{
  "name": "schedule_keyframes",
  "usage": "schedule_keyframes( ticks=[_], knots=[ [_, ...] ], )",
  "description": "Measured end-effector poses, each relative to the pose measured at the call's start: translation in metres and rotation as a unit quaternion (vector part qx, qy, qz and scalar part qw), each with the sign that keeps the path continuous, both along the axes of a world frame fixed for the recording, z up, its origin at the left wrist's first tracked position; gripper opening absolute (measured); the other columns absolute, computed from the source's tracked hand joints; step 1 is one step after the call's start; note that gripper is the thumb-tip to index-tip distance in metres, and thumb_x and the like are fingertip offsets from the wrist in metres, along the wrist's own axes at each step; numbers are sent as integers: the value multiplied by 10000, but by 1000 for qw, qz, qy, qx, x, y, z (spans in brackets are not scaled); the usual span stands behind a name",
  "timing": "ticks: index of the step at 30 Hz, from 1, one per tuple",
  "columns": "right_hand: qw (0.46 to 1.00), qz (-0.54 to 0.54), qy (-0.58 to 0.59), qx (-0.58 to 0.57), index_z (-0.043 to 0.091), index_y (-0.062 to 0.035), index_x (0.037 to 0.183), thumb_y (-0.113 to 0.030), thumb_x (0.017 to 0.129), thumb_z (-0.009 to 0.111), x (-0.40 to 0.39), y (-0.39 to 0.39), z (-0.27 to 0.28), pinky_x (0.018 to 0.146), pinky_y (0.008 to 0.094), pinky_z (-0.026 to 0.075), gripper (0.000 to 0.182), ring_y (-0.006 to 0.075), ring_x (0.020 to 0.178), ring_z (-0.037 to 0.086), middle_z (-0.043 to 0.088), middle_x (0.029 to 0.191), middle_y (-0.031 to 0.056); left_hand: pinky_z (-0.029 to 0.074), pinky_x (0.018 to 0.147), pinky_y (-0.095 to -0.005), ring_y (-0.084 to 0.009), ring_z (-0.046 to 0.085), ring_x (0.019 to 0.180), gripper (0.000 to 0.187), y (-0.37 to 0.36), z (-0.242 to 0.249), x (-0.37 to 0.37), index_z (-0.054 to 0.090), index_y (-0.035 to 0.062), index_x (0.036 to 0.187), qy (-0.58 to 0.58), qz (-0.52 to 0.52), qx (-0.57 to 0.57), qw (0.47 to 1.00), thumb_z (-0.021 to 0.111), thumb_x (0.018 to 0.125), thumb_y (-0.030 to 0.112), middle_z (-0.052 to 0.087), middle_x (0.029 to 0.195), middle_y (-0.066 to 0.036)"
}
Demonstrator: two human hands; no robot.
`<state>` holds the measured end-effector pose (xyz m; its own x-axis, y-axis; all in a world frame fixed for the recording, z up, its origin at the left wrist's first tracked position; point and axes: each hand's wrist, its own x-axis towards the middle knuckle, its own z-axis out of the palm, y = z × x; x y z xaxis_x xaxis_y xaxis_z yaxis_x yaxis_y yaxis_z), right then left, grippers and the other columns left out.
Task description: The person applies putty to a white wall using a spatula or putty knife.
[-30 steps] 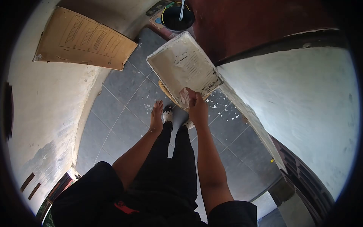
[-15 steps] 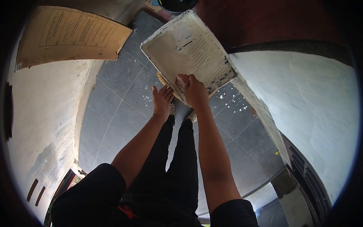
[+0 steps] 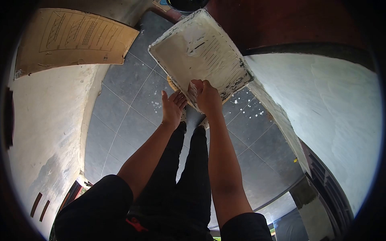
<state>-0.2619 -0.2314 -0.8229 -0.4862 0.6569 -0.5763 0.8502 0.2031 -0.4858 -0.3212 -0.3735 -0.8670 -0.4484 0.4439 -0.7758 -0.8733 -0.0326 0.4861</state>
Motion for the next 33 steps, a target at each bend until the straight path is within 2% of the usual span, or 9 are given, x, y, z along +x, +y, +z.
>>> schedule_keyframes(
  ticks=[13,20,22,23,25,28,29,31,33],
  knots=[
    [998,25,35,-51,648,-12,1156,-200,861,655,-19,33,-24,901,456,514,350,402,1062,656,686,1095,248,299,1190,-442,-355,433,1370,1007,0,2,-3,276,-136,1476,4,-26,14,1000,246,972,735,423,1466,-277],
    [983,-33,42,-178,648,0,1176,-168,815,671,-5,54,-56,884,412,516,398,375,960,674,692,1061,244,288,1183,-423,-324,441,1368,998,-5,-3,-7,305,-93,1490,-15,-41,20,999,239,963,752,443,1473,-239],
    [977,-63,115,-171,650,19,1112,-126,782,685,5,54,-57,766,354,497,362,208,859,626,677,990,115,282,1187,-424,-324,439,1369,996,-7,-3,-7,298,-96,1492,-9,-44,15,999,239,966,748,442,1473,-243],
    [977,-63,117,-168,650,19,1112,-126,782,685,11,54,-56,766,354,497,362,208,859,626,677,990,115,276,1192,-425,-325,438,1371,994,-8,-2,-7,290,-100,1493,-5,-47,9,999,239,969,743,441,1473,-247],
    [877,-325,149,-320,640,-13,1158,-118,812,677,24,50,-36,751,368,495,363,196,912,631,664,1059,80,290,1190,-430,-334,440,1372,993,-11,1,-8,283,-110,1489,-3,-45,-2,999,241,972,737,442,1468,-260],
    [841,-356,220,-342,578,-8,1282,-142,838,680,46,46,7,811,427,557,474,255,937,686,669,1132,87,302,1189,-432,-339,443,1376,989,-22,9,-5,278,-118,1485,4,-35,-25,999,254,975,729,446,1465,-270],
    [843,-355,226,-336,578,-8,1282,-142,838,680,55,44,14,811,427,557,474,255,937,686,669,1132,87,301,1191,-430,-335,443,1379,985,-26,13,-5,281,-115,1485,10,-25,-40,999,266,975,727,449,1467,-267],
    [785,-365,329,-377,539,4,1307,-110,847,672,71,39,28,769,416,600,491,250,979,694,669,1132,113,302,1192,-424,-331,445,1380,970,-36,18,-1,294,-109,1482,10,-13,-38,999,278,979,719,453,1467,-259],
    [760,-371,357,-397,533,-9,1315,-96,856,661,81,34,57,759,415,613,485,260,1000,695,667,1142,114,309,1189,-418,-328,447,1381,963,-45,32,3,306,-103,1481,27,-17,-56,998,279,980,718,454,1470,-253]
  ],
)
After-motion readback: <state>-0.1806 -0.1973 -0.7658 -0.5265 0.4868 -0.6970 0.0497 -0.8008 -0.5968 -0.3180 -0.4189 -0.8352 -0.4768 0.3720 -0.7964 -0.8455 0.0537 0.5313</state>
